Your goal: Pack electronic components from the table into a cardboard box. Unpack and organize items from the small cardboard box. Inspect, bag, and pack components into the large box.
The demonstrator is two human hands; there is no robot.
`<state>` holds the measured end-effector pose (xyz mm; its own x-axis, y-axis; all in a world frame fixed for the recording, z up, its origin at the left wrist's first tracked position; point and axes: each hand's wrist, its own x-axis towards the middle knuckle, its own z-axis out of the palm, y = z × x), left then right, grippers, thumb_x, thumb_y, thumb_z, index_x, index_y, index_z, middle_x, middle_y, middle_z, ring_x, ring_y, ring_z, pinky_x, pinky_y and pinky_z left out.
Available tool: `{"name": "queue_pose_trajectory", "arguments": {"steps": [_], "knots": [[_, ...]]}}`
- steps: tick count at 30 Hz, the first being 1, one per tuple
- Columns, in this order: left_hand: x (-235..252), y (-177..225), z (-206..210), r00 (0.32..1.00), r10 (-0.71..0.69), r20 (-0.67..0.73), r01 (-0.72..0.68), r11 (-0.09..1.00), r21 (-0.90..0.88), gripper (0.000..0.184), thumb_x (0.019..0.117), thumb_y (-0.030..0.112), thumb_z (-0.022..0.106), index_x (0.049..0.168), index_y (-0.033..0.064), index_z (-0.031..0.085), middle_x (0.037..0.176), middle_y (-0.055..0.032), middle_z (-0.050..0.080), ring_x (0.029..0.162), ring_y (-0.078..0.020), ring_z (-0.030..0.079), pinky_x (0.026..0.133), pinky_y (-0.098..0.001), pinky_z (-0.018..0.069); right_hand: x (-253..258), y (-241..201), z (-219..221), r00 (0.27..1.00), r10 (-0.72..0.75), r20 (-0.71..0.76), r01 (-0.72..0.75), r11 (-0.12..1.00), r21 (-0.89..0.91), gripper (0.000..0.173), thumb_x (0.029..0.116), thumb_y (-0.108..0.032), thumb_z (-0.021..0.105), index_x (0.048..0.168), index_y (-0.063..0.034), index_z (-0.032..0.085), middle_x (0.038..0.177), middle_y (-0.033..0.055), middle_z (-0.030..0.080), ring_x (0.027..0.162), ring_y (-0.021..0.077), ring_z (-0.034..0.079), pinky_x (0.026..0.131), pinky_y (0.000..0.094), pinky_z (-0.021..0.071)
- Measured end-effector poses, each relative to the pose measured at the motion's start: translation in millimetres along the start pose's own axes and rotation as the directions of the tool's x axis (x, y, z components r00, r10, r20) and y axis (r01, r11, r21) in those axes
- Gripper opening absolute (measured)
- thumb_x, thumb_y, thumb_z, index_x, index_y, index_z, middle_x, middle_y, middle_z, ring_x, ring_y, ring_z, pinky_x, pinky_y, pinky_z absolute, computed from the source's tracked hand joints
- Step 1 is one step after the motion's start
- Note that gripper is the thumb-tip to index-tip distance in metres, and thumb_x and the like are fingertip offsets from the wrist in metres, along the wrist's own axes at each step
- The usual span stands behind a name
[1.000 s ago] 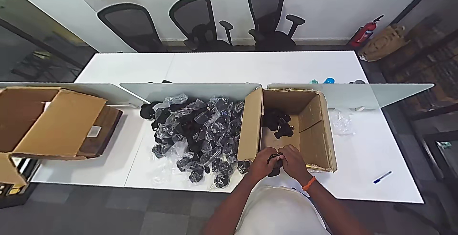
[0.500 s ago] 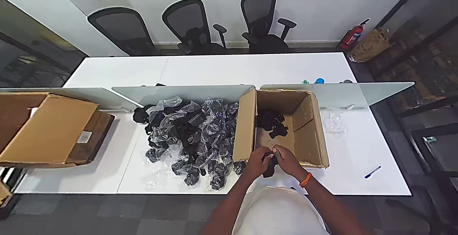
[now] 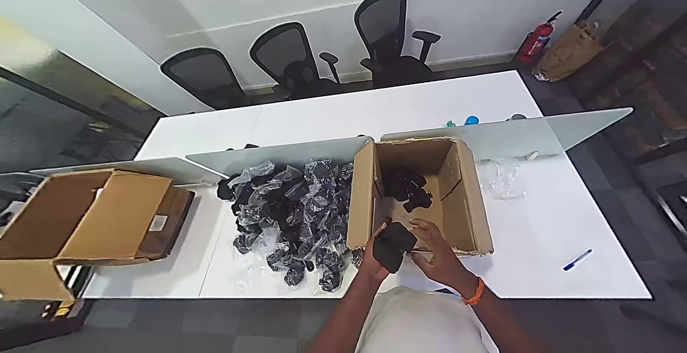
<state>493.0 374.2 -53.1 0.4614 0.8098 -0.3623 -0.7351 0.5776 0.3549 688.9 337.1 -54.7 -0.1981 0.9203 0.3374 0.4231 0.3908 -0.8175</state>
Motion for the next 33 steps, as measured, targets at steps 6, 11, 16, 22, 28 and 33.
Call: {"name": "queue_pose_trajectory", "arguments": {"steps": [6, 11, 16, 22, 28, 33], "knots": [[0.7, -15.6, 10.8, 0.989, -0.131, -0.066, 0.136, 0.989, 0.067, 0.043, 0.1092, 0.031, 0.031, 0.112, 0.0067, 0.066, 0.102, -0.0117, 0.074, 0.095, -0.0216, 0.072, 0.084, -0.0396, 0.0605, 4.7, 3.1, -4.7, 0.993, -0.044, 0.113, 0.053, 0.996, -0.071, 0.045, 0.0902, -0.024, 0.072, 0.135, -0.0226, 0.065, 0.144, 0.0022, 0.058, 0.136, 0.0194, 0.052, 0.112, 0.0462, 0.0447], [-3.8, -34.8, 15.6, 0.959, -0.163, -0.232, 0.217, 0.948, 0.233, 0.046, 0.1108, 0.033, 0.027, 0.114, 0.0047, 0.063, 0.098, -0.0117, 0.073, 0.088, -0.0213, 0.071, 0.078, -0.0370, 0.0604, -4.9, 14.8, -14.1, 0.996, 0.074, 0.057, -0.074, 0.997, -0.008, 0.031, 0.0871, -0.018, 0.075, 0.118, -0.0141, 0.072, 0.124, 0.0048, 0.069, 0.119, 0.0151, 0.063, 0.103, 0.0346, 0.0534], [2.7, -56.9, 23.7, 0.963, -0.015, -0.267, 0.117, 0.921, 0.372, 0.055, 0.1118, 0.041, 0.018, 0.137, 0.0061, 0.053, 0.118, -0.0165, 0.068, 0.104, -0.0286, 0.068, 0.088, -0.0465, 0.0572, -6.9, 27.4, -27.9, 0.961, 0.277, -0.001, -0.275, 0.954, 0.119, 0.026, 0.0844, -0.010, 0.073, 0.110, -0.0099, 0.071, 0.110, 0.0030, 0.070, 0.099, 0.0091, 0.066, 0.090, 0.0286, 0.0564], [3.9, -64.5, 12.1, 0.996, 0.021, 0.091, -0.072, 0.787, 0.612, 0.070, 0.0981, 0.035, 0.053, 0.156, 0.0044, 0.027, 0.142, -0.0183, 0.056, 0.121, -0.0337, 0.063, 0.092, -0.0544, 0.0584, -1.4, 44.3, -44.5, 0.896, 0.442, -0.036, -0.417, 0.869, 0.267, 0.033, 0.0817, -0.010, 0.076, 0.114, -0.0074, 0.067, 0.097, 0.0027, 0.071, 0.086, 0.0096, 0.068, 0.079, 0.0297, 0.0585], [17.3, -56.9, 15.9, 0.993, 0.112, -0.030, -0.031, 0.502, 0.865, 0.043, 0.0937, 0.004, 0.064, 0.134, -0.0024, 0.052, 0.109, -0.0171, 0.074, 0.088, -0.0289, 0.076, 0.078, -0.0440, 0.0654, 2.6, 58.5, -38.6, 0.877, 0.477, 0.050, -0.470, 0.835, 0.287, 0.043, 0.0784, -0.018, 0.081, 0.116, -0.0087, 0.061, 0.094, 0.0013, 0.070, 0.081, 0.0097, 0.068, 0.074, 0.0305, 0.0591], [40.4, -38.3, 15.9, 0.957, 0.186, -0.223, 0.144, 0.362, 0.921, 0.025, 0.0998, 0.020, 0.066, 0.112, -0.0017, 0.063, 0.086, -0.0150, 0.075, 0.061, -0.0251, 0.073, 0.057, -0.0400, 0.0642, 7.8, 61.5, -21.9, 0.921, 0.390, 0.005, -0.388, 0.916, 0.104, 0.027, 0.0849, -0.024, 0.077, 0.107, -0.0114, 0.069, 0.091, -0.0006, 0.071, 0.080, 0.0073, 0.067, 0.075, 0.0291, 0.0582]]}}
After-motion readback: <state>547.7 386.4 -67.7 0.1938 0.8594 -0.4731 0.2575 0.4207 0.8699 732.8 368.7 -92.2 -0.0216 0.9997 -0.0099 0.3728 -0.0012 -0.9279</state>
